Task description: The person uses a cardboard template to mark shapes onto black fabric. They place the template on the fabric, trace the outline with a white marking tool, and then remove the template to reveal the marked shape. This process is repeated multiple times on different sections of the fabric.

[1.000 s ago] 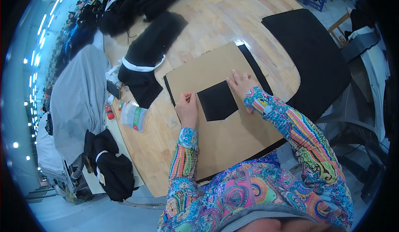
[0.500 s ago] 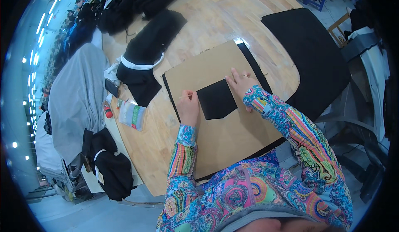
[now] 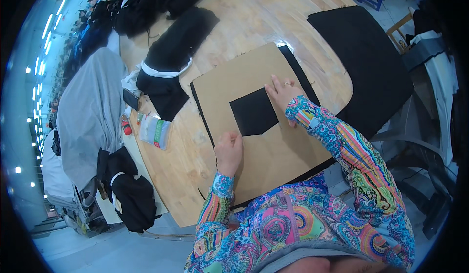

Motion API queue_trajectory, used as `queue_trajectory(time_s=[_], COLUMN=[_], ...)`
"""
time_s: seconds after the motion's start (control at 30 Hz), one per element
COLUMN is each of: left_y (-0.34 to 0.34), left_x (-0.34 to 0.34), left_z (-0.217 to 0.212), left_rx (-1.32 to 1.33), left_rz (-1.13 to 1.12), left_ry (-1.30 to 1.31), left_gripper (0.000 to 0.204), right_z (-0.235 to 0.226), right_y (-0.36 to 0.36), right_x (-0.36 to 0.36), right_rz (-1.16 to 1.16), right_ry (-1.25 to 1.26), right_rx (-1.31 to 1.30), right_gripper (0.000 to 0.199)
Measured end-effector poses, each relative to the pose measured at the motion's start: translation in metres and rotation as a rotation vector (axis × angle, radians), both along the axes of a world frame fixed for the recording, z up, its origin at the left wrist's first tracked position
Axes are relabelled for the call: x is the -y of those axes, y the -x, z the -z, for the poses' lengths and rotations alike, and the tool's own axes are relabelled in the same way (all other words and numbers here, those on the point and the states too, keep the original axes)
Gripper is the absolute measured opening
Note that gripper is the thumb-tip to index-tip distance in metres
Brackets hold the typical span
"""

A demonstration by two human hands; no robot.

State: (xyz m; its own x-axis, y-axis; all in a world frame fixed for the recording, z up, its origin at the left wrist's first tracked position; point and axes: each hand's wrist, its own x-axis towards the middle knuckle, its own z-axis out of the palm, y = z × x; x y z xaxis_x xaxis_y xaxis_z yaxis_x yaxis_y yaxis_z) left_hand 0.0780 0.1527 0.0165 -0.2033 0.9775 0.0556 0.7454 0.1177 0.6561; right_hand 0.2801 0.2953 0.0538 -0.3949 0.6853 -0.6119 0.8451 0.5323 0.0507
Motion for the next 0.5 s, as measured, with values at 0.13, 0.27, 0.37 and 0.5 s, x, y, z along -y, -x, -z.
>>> queue_trajectory(time_s=[0.13, 0.27, 0.37, 0.5], left_y=[0.0, -0.003, 0.0, -0.001], left_x=[0.0, -0.005, -0.014, -0.019], left_z=[-0.001, -0.018, -0.012, -0.008], left_rx=[-0.006, 0.283, 0.272, 0.146], left_rz=[0.011, -0.148, -0.127, -0.093], left_ry=[-0.021, 0.053, 0.014, -0.025], left_gripper=[0.016, 0.019, 0.022, 0.019], right_z=[-0.001, 0.001, 0.002, 0.001], right_y=[-0.001, -0.001, -0.003, -0.002], right_x=[0.0, 0.001, 0.0, 0.0], right_rz=[0.013, 0.015, -0.003, -0.009], right_ry=[0.0, -0.009, -0.026, -0.02], right_rx=[-0.011, -0.018, -0.002, 0.001], right_gripper=[0.145, 0.145, 0.145, 0.145])
